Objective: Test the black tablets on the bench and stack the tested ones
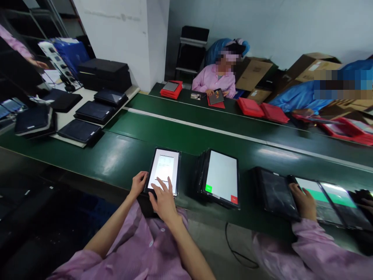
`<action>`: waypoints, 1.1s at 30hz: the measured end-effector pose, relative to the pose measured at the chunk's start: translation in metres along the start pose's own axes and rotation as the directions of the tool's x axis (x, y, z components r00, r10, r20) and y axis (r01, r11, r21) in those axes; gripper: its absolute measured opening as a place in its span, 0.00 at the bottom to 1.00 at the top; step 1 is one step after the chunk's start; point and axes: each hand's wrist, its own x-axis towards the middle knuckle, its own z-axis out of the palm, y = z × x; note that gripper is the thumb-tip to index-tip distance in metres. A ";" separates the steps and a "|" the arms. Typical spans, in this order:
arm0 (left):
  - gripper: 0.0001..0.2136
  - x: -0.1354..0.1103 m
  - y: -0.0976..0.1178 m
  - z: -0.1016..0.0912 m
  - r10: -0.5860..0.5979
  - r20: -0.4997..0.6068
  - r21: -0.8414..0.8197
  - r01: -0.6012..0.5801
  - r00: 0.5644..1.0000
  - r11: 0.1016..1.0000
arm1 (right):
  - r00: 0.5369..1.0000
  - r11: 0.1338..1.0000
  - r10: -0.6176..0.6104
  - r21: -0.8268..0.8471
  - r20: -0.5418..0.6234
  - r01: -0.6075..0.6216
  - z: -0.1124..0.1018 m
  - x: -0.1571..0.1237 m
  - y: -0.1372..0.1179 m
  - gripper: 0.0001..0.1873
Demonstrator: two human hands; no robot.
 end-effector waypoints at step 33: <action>0.16 0.001 0.000 -0.001 -0.001 0.006 0.024 0.001 1.000 1.000 | 0.980 0.991 0.090 0.110 -0.177 -0.071 0.005 -0.016 -0.007 0.24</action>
